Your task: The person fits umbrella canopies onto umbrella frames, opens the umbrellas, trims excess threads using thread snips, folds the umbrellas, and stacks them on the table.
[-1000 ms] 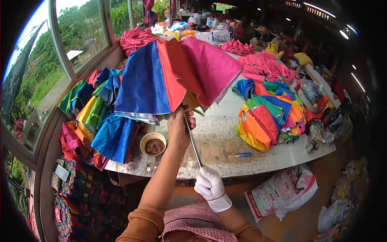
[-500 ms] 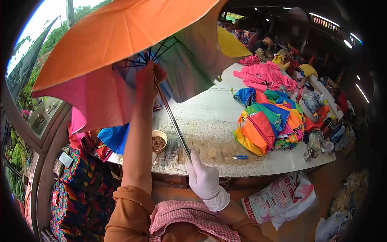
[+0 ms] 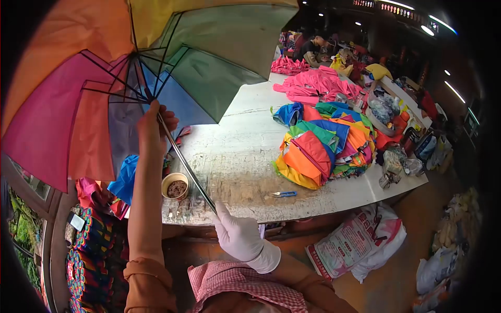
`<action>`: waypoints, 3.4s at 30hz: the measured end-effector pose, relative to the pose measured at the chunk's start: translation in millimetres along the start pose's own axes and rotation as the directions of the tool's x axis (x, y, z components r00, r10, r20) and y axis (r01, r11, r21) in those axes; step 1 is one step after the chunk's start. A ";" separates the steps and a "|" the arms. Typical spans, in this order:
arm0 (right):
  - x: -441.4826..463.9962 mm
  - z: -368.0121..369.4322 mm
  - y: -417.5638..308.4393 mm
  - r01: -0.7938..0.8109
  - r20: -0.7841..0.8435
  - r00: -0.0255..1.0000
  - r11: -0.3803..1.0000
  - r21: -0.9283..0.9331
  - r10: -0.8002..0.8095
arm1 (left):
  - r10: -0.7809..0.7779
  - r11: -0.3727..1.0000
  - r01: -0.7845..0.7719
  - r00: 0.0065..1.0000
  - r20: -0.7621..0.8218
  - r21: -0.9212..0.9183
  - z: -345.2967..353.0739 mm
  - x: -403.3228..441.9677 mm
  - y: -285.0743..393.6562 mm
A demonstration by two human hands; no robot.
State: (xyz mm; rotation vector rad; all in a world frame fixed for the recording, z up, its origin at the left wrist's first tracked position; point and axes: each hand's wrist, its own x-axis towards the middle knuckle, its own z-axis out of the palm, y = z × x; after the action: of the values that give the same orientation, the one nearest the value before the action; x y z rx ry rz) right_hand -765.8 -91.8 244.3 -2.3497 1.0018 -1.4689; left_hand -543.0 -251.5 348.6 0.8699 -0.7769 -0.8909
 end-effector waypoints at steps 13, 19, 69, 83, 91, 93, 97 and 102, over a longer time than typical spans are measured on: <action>-98.9 -48.0 -3.1 -0.924 0.925 0.380 -0.042 0.380 -0.008 | -0.550 0.832 0.553 0.832 -0.069 0.044 -6.8 -179.4 -124.4; -158.5 -54.4 70.0 -0.821 0.858 0.434 0.513 0.251 0.275 | -0.828 0.539 0.841 0.537 -0.164 0.030 -60.0 -270.0 -225.7; -152.4 55.4 222.0 -0.217 0.675 0.737 0.961 0.175 0.043 | -0.581 0.658 0.712 0.687 -0.437 0.244 -58.7 -316.6 -379.4; -145.9 -47.9 188.5 -0.926 0.944 0.296 0.286 0.246 0.146 | -0.861 0.497 0.863 0.477 0.176 0.092 -67.0 -291.0 -337.8; -309.4 -102.2 227.2 -0.918 0.576 0.104 0.301 -0.258 0.811 | -0.840 0.356 0.906 0.418 0.346 -0.229 -143.6 -307.1 -260.0; -293.7 -100.1 220.1 -0.842 0.543 -0.013 0.284 -0.459 0.839 | -0.879 0.361 0.897 0.418 0.230 -0.254 -133.7 -300.5 -238.9; -293.4 -81.7 213.8 -0.807 0.560 0.084 0.386 -0.448 0.824 | -0.682 0.686 0.679 0.725 -0.095 0.262 -76.2 -286.5 -192.8; -322.3 -58.0 235.8 -0.724 0.604 0.310 0.594 -0.350 0.734 | -0.581 0.807 0.580 0.813 -0.033 0.110 -31.6 -263.2 -167.1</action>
State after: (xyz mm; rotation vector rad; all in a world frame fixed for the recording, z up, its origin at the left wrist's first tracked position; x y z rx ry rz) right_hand -1009.1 -54.4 -75.6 -1.6942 1.4957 -0.1415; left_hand -680.1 -68.2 134.5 1.2451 -0.5659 -1.3991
